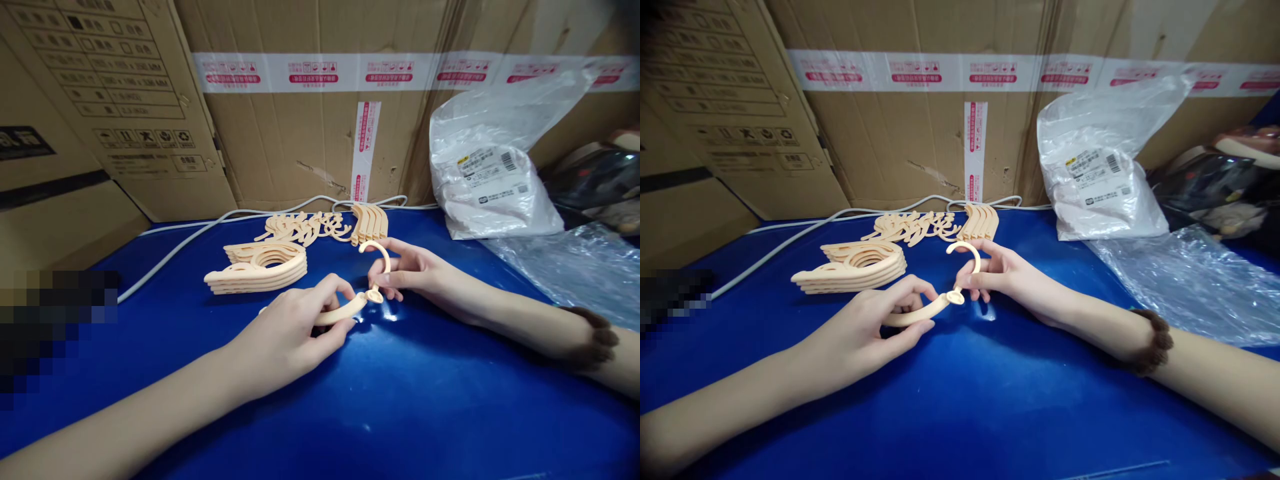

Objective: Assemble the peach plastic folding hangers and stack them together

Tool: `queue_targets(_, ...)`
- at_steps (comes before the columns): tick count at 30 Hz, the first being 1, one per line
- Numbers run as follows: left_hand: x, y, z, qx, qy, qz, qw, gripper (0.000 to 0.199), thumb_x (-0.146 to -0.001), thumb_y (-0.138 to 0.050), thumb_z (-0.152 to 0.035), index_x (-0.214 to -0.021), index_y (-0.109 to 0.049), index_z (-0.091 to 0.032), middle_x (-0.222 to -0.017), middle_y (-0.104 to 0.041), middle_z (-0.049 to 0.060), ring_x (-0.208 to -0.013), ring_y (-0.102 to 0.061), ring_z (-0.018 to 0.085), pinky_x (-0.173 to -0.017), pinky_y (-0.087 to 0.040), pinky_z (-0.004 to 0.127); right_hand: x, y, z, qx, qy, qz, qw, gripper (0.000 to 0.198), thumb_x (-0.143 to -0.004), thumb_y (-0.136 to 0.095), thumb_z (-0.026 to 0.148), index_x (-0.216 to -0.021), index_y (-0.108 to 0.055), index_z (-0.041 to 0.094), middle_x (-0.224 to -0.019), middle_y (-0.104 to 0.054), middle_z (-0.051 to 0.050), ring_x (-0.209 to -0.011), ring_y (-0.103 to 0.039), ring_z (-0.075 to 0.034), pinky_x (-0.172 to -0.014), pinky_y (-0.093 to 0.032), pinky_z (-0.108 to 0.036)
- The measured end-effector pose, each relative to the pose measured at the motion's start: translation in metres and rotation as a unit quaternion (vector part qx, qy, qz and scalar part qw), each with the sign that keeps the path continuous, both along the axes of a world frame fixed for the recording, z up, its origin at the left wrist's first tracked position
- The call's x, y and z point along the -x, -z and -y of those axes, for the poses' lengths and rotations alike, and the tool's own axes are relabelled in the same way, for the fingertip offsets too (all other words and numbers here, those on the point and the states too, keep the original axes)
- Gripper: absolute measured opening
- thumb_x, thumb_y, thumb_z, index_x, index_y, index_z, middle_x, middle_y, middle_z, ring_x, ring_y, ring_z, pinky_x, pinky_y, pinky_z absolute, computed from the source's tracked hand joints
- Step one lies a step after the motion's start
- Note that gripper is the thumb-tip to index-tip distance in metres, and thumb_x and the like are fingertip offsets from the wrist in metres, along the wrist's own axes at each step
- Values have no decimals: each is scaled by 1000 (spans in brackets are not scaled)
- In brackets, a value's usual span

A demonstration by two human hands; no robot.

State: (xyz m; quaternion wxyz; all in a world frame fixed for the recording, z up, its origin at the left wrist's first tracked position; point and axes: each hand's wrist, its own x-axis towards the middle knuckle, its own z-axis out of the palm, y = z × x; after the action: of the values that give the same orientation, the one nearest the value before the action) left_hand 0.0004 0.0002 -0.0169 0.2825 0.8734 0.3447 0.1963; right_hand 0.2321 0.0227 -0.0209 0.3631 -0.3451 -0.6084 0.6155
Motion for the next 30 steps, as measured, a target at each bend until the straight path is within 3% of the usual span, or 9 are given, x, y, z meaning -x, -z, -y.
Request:
queue_targets(10, 1, -1, 3, -1, 9, 24, 1000, 10, -95, -49, -27, -104, -50, -25, -80, -57, -7, -66, -50, 9, -61, -35, 23, -1, -1, -1, 12, 27, 0, 1000, 37, -81, -69, 20, -111, -47, 19, -82, -65, 1, -60, -51, -7, -56, -39, -20)
queue_targets(14, 0, -3, 5, -36, 2, 10, 999, 12, -96, -47, -31, -102, -53, -23, -89, -60, -3, -78, -53, 13, -69, -38, 26, -2, 0, -1, 9, 23, -3, 1000, 33, -80, -70, 20, -104, -46, 20, -81, -64, 2, -60, -50, -8, -55, -39, -21)
queue_targets(24, 1, -4, 5, -120, 23, -45, 991, 23, -99, -37, -27, -85, -53, -18, -89, -61, 2, -79, -50, 16, -69, -36, 30, -1, -1, -1, 3, 17, 0, 1000, 34, -80, -71, 23, -102, -45, 21, -78, -63, 2, -59, -49, -8, -54, -37, -22)
queue_targets(30, 3, -2, 5, -154, 32, -55, 986, 22, -101, -34, -26, -103, -54, -18, -88, -60, 2, -78, -49, 17, -70, -37, 31, 0, -3, -2, 13, 23, 0, 1000, 34, -79, -72, 23, -100, -46, 20, -80, -63, 2, -58, -48, -7, -55, -38, -21)
